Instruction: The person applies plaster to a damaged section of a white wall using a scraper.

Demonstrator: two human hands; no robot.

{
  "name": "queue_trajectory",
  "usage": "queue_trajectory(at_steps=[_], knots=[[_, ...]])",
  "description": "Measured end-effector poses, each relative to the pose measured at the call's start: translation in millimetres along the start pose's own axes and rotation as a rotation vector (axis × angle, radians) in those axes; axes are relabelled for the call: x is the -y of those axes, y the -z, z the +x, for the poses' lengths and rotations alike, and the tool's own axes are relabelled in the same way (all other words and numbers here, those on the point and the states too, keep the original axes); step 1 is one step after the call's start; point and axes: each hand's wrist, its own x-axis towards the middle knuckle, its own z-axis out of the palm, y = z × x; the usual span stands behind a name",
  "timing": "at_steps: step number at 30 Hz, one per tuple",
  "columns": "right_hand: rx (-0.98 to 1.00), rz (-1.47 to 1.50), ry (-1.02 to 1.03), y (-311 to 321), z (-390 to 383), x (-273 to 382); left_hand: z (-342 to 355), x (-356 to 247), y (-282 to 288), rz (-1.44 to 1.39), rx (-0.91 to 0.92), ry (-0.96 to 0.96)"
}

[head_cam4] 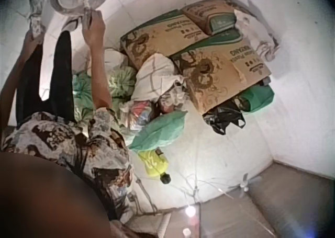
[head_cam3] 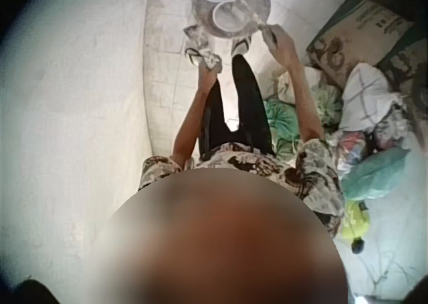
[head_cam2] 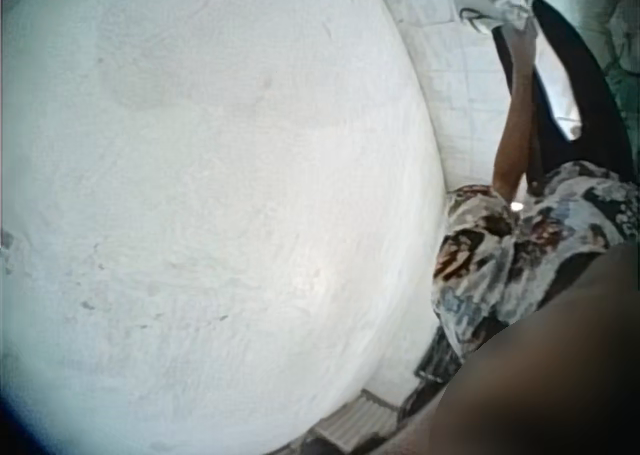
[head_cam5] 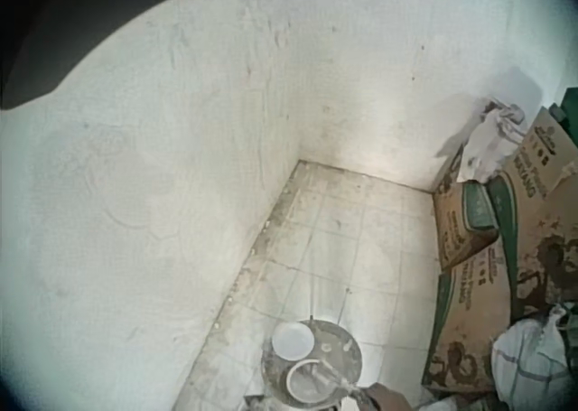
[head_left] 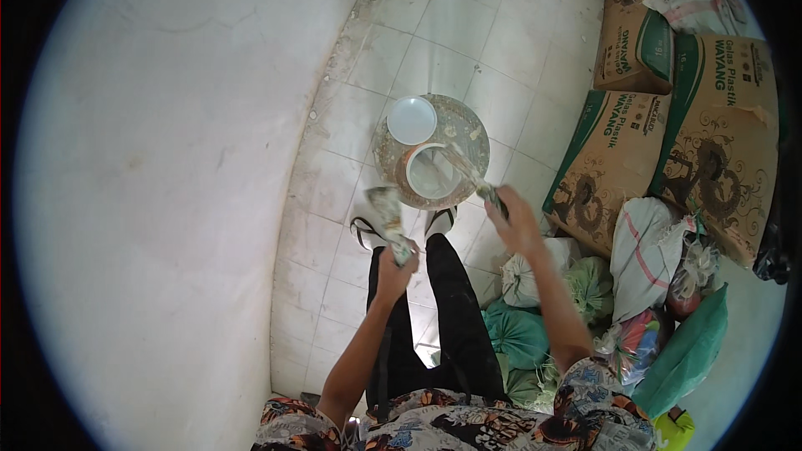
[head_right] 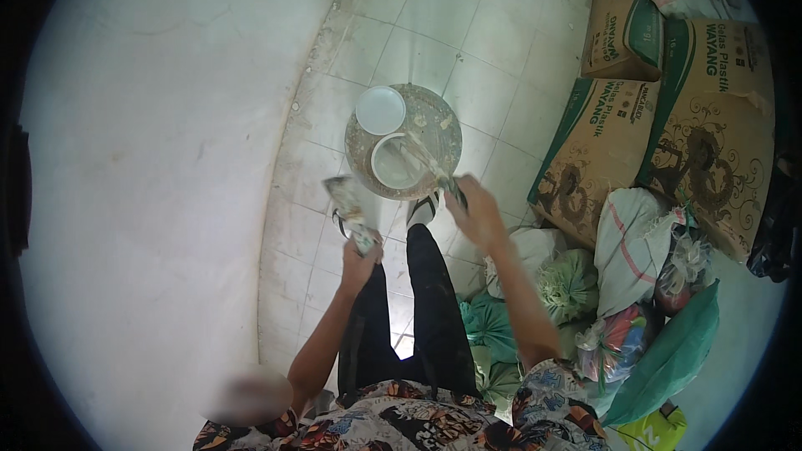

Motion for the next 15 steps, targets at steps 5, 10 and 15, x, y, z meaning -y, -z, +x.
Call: queue_trajectory(at_steps=[5, 10, 15], knots=[[0.324, -0.623, 0.26, 27, 69, -3, 36, -5, -7, 0.037, -0.096, 0.048], [0.405, -1.014, 0.559, 23, 106, 14, 56, -1, -42, -0.433, -0.209, 0.034], [0.462, -1.105, 0.685, 15, 122, 31, 63, -3, -63, -0.599, -0.215, 0.079]])
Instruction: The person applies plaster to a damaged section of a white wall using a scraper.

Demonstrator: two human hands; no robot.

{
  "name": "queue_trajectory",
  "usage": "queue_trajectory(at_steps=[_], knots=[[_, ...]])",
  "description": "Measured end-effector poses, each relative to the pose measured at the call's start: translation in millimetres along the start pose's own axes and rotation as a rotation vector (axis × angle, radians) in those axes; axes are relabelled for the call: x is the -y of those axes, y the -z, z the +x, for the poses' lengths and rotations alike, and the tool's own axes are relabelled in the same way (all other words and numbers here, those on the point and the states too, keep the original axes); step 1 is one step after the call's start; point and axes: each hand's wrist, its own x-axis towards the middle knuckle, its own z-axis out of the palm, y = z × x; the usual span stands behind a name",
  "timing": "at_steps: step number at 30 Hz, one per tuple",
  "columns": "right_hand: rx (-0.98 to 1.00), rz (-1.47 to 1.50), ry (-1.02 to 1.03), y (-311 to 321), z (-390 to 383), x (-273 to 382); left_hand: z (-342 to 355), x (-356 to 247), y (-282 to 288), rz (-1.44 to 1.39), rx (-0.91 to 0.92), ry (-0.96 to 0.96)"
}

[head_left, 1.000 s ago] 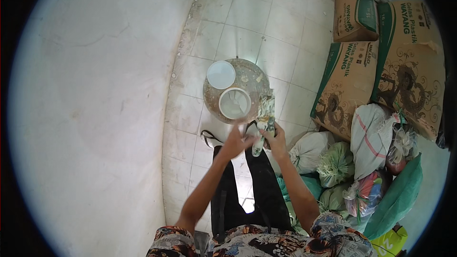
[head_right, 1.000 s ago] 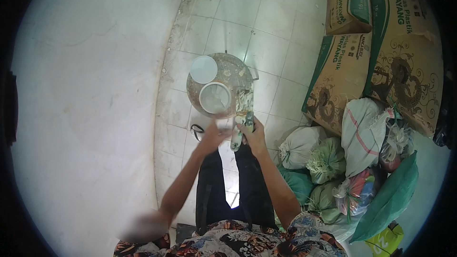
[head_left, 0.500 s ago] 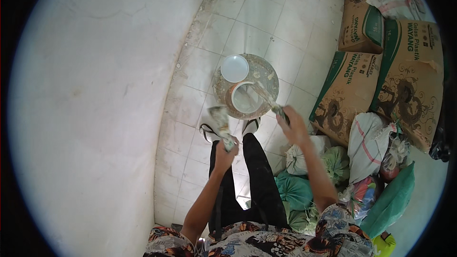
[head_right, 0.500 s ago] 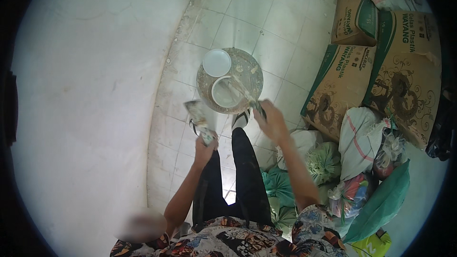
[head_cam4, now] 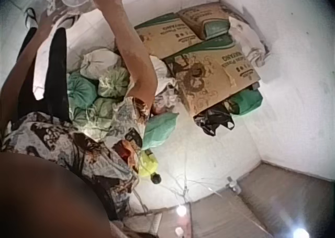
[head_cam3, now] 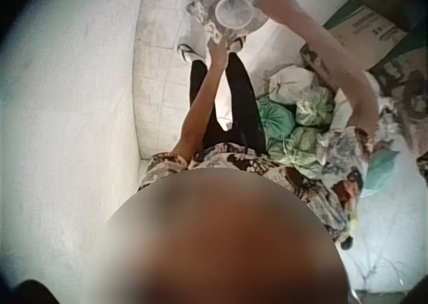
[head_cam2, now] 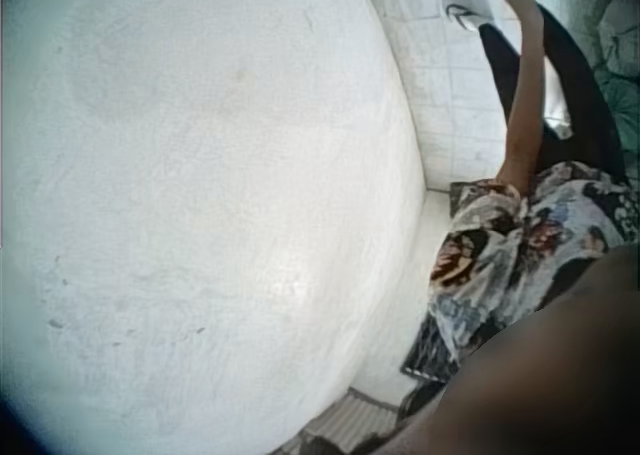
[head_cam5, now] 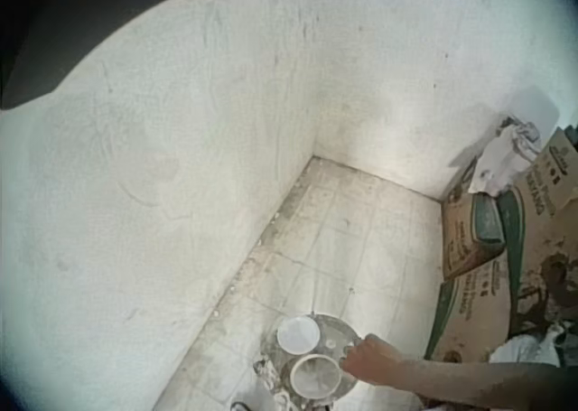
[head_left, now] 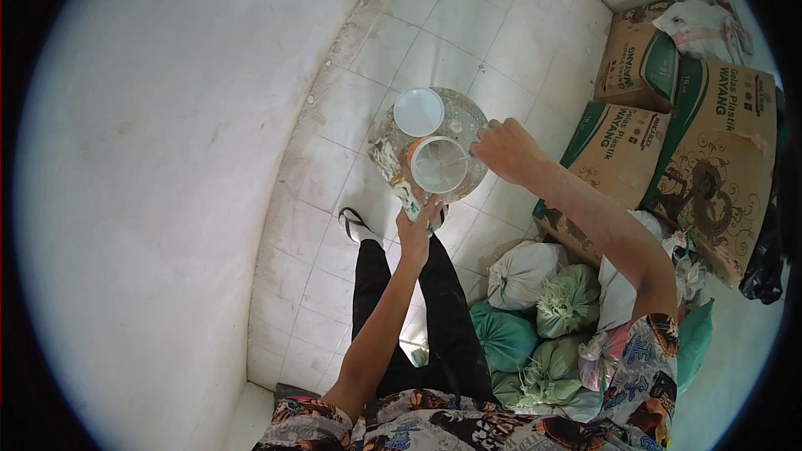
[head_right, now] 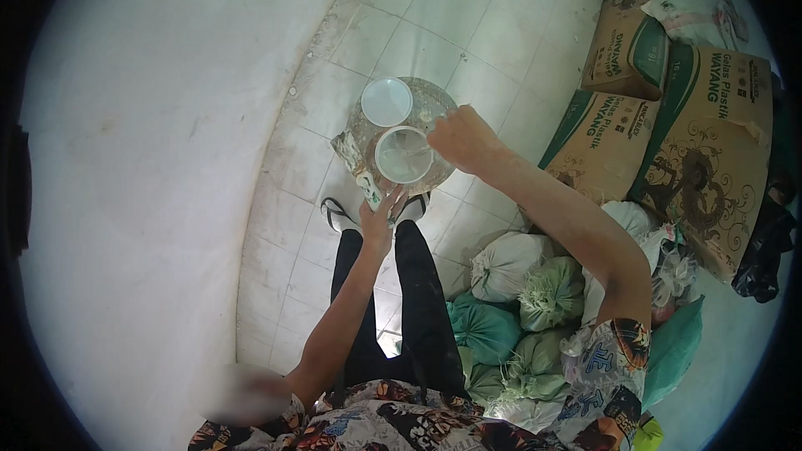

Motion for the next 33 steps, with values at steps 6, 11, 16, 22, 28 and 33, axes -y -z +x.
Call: queue_trajectory(at_steps=[6, 11, 16, 22, 28, 33], knots=[[0.018, -0.06, 0.109, 6, 13, 3, -4, 1, -12, -0.064, -0.013, 0.009], [0.087, -0.08, 0.146, 9, 26, 7, -6, 1, -18, -0.114, -0.018, 0.002], [0.069, -0.099, 0.184, 1, 33, 10, -7, 1, -20, -0.128, -0.006, 0.021], [0.116, -0.077, 0.217, -4, 42, 12, -6, -1, -19, -0.117, 0.008, 0.033], [0.13, -0.017, 0.24, -16, 47, 4, -5, 3, -21, -0.12, 0.039, 0.025], [0.111, 0.049, 0.284, -15, 48, -4, -2, 7, -18, -0.116, 0.057, 0.019]])
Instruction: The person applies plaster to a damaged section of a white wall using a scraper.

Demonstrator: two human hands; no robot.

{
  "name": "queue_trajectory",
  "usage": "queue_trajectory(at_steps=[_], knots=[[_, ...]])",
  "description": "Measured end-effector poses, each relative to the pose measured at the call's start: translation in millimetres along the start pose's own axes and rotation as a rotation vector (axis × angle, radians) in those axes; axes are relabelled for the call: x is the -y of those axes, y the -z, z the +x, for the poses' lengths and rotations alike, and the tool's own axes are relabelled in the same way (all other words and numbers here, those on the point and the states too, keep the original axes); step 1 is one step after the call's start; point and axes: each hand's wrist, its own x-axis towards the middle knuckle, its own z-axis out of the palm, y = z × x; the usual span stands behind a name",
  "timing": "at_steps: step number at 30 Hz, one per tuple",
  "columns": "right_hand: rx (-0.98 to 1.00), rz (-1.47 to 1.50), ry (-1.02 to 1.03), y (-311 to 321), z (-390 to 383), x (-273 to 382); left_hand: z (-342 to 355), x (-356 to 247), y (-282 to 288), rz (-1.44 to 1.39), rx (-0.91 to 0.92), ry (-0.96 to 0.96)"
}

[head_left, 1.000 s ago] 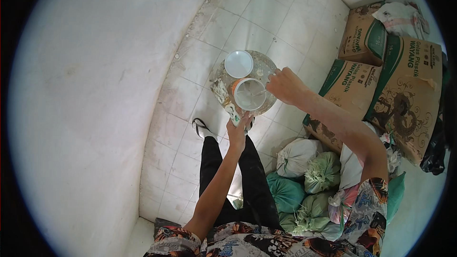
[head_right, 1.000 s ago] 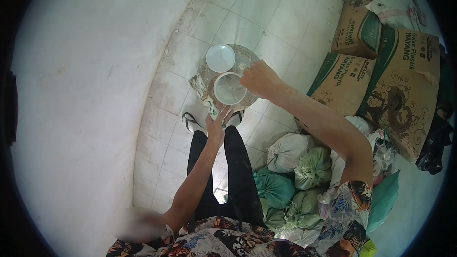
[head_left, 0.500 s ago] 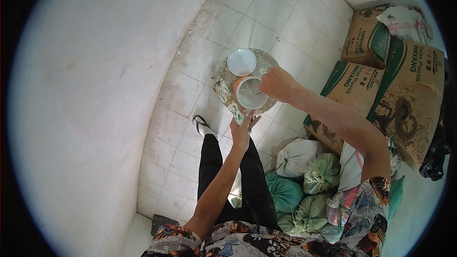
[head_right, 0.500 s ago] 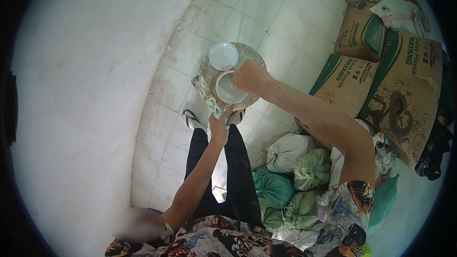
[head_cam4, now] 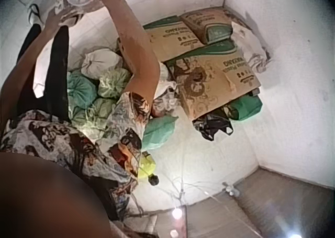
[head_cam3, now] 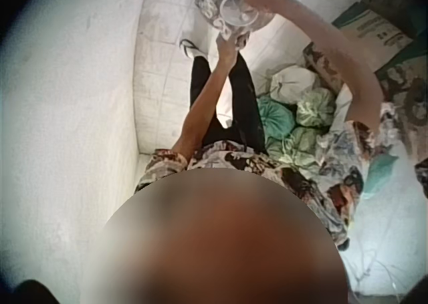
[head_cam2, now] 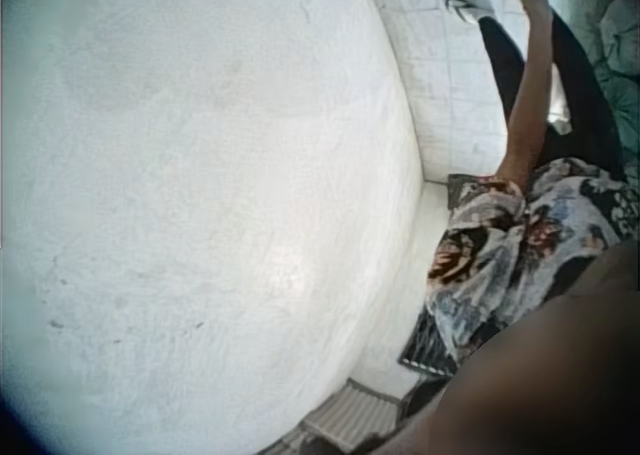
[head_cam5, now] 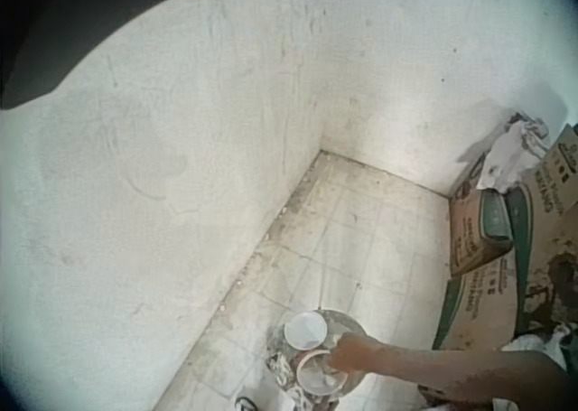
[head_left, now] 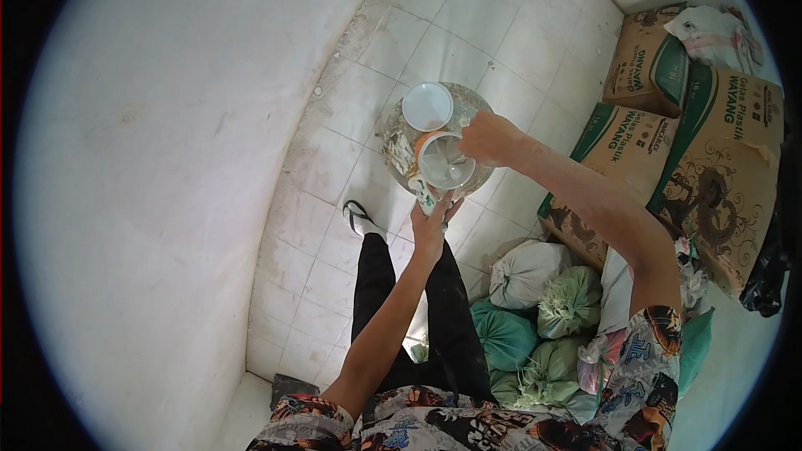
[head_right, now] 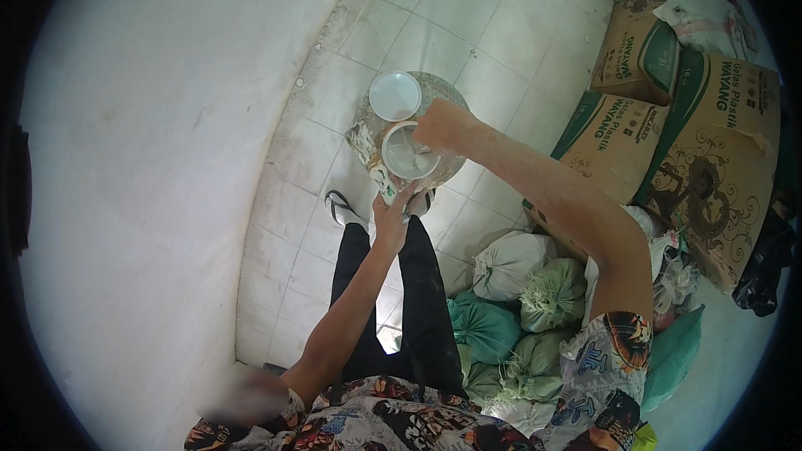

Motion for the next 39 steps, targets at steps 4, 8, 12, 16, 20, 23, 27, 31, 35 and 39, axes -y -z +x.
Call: queue_trajectory(at_steps=[4, 8, 12, 16, 20, 23, 27, 31, 35, 39], knots=[[0.049, -0.014, 0.013, 6, -2, 0, 1, 2, 1, -0.001, 0.014, -0.003], [0.086, -0.022, -0.009, 4, -2, 5, 0, 0, -4, -0.006, -0.006, -0.005], [-0.045, -0.048, -0.001, 2, -14, 4, 0, -1, -2, 0.003, 0.012, 0.001], [0.016, 0.017, -0.069, 3, -16, 0, -2, -4, -4, -0.003, -0.006, 0.016], [0.006, 0.021, -0.071, 0, -15, -6, -2, -4, -6, -0.002, -0.002, 0.021], [-0.077, 0.088, -0.02, 0, -14, -13, -2, -4, -7, 0.021, 0.006, 0.022], [0.001, 0.195, -0.039, -2, -7, -19, 0, -4, -3, 0.033, 0.012, 0.033], [0.002, 0.331, -0.038, -6, -8, -18, 0, -5, -4, 0.021, 0.015, 0.021], [-0.008, 0.359, -0.043, -8, -6, -21, -3, -7, -8, -0.019, 0.014, -0.01], [0.029, 0.581, -0.202, -19, -20, -30, -5, -5, -6, -0.027, 0.013, 0.007]])
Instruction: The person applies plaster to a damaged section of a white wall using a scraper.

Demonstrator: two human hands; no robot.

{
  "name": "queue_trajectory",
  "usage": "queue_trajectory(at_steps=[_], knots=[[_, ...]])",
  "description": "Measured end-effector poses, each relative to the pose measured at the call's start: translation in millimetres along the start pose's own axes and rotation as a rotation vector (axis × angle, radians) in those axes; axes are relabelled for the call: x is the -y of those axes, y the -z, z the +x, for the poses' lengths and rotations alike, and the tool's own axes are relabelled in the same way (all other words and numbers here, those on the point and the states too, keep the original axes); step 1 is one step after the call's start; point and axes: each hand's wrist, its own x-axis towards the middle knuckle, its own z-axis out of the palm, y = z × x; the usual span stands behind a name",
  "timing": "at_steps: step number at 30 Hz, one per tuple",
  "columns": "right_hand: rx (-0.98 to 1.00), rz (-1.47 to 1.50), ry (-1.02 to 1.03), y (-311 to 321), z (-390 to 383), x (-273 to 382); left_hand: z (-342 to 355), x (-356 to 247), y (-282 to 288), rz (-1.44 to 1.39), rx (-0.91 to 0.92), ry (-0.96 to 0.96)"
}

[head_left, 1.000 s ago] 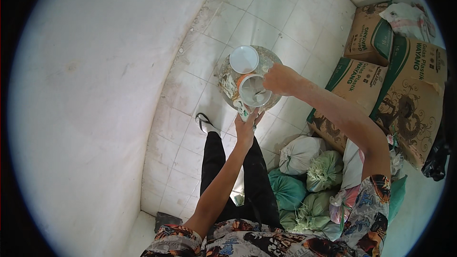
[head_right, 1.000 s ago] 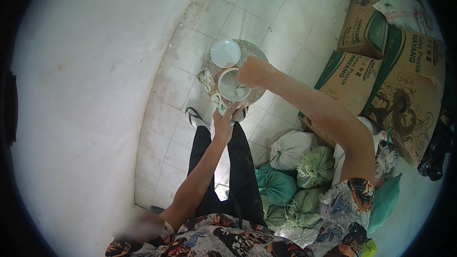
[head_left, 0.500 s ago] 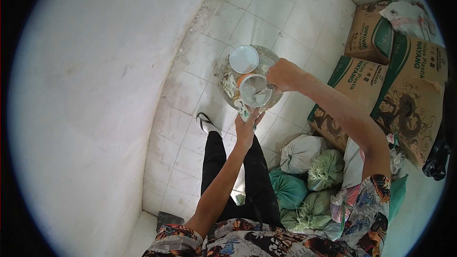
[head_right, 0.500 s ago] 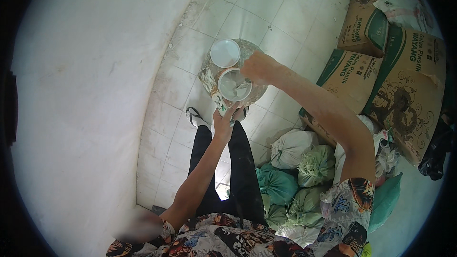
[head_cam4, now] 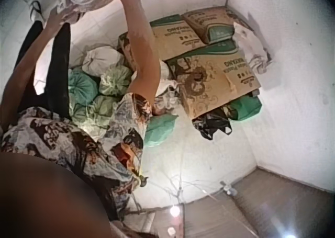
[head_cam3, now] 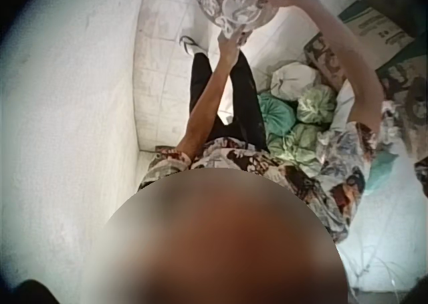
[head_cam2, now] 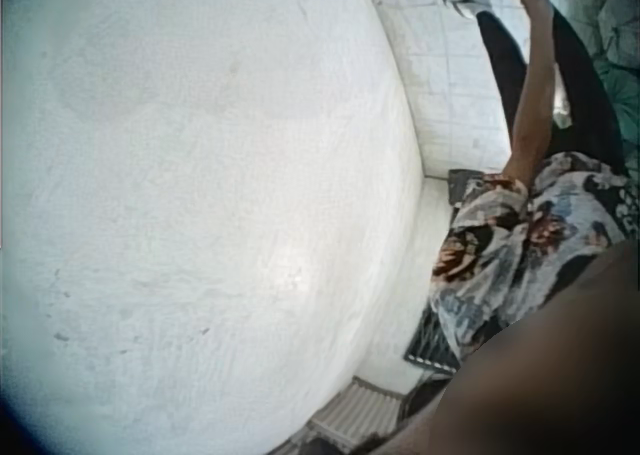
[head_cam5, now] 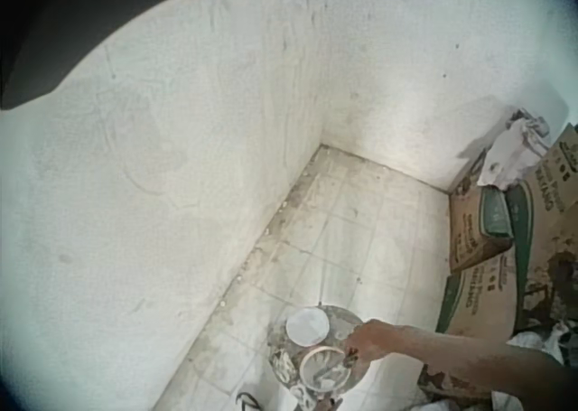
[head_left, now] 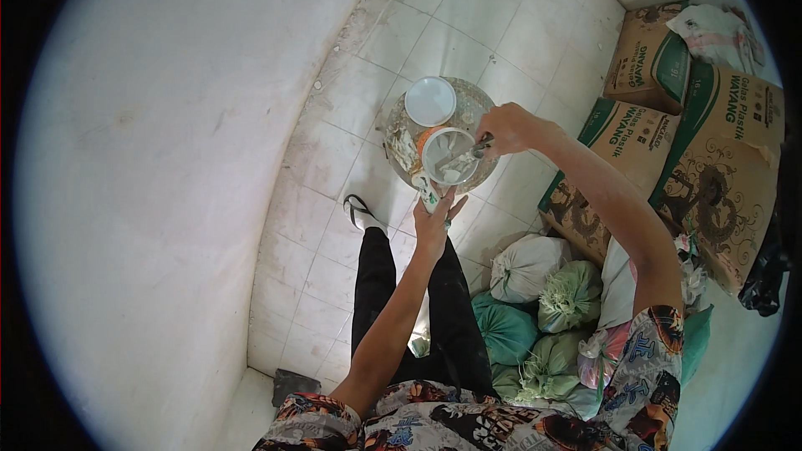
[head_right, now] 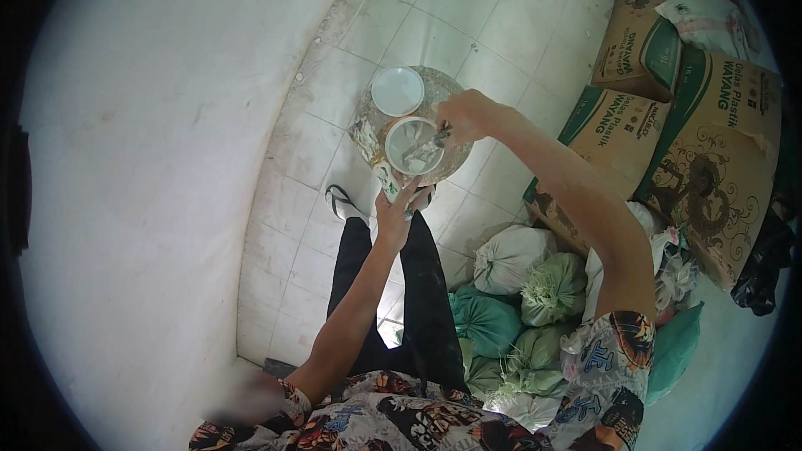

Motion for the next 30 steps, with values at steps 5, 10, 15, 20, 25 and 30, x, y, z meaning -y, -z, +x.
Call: queue_trajectory(at_steps=[5, 10, 15, 20, 25, 30], knots=[[-0.204, 0.313, -0.048, -17, -38, -9, -8, -5, 29, 0.084, -0.158, -0.078], [-0.301, 1.141, -0.373, -40, -82, 36, -30, -23, 13, 0.033, -0.232, -0.109], [-0.754, 1.577, -0.493, -82, -61, 125, -41, -40, -18, -0.079, -0.214, -0.087], [-1.033, 1.816, -0.366, -101, -8, 188, -43, -50, -8, -0.014, -0.273, -0.07], [-1.002, 1.9, -0.382, -74, 4, 192, -35, -82, -13, 0.112, -0.176, -0.049], [-0.966, 1.741, -0.255, -61, 20, 192, -23, -105, 3, 0.109, -0.046, -0.03]])
